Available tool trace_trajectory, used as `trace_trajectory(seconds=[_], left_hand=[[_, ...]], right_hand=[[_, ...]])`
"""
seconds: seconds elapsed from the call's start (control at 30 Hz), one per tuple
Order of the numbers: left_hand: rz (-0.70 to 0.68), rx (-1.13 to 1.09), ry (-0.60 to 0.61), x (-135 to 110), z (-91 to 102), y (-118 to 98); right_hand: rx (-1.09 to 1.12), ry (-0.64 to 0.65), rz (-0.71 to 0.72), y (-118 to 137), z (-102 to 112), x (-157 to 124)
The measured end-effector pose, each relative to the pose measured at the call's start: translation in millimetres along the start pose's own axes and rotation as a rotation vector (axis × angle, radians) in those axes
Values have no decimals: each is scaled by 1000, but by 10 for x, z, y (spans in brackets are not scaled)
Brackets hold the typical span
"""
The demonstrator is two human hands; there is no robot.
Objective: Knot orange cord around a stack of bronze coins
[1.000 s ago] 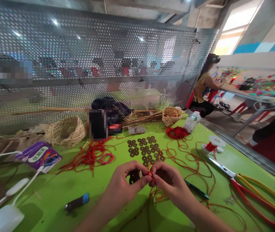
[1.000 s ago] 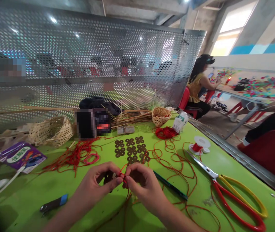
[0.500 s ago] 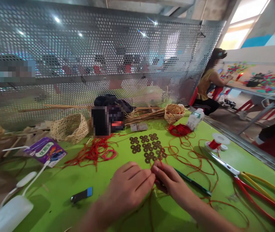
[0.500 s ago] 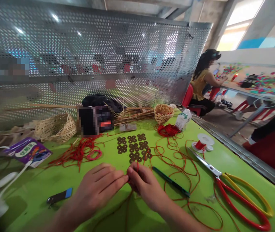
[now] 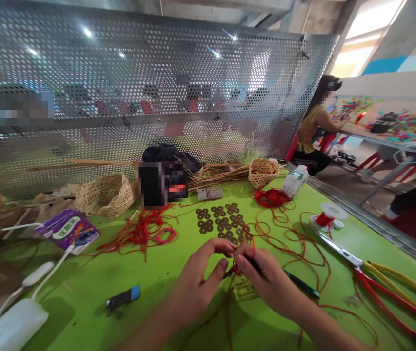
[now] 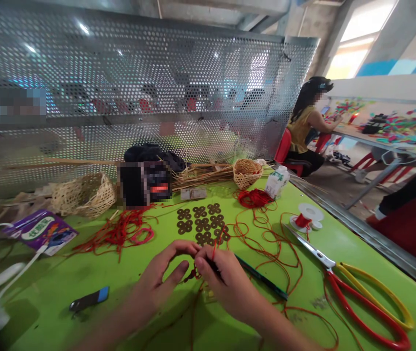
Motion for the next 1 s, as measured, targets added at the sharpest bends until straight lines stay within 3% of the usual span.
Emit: trace_trajectory(seconds=[0.33, 0.5, 0.63, 0.87, 1.0], left_hand=[[207, -425, 246, 49, -121, 179], [266, -572, 280, 32, -155, 220], [231, -568, 355, 25, -186, 201], [194, -316, 379, 15, -151, 184], [215, -446, 392, 3, -183, 162]], right_hand=[[-108, 4, 38, 5, 55, 12], [-103, 29, 80, 49, 56, 10], [-86, 45, 91, 47, 51, 3], [-46, 96, 116, 74, 25, -9], [1, 105, 81, 50, 14, -23]])
Point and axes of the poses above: each hand's wrist, its own x-axis towards the middle knuckle, its own z-axis out of the back of the hand, y = z × x, the point moved 5 cm from there along x, towards the middle knuckle, and after that the axes turned 1 degree about y, right-handed, at the moved point
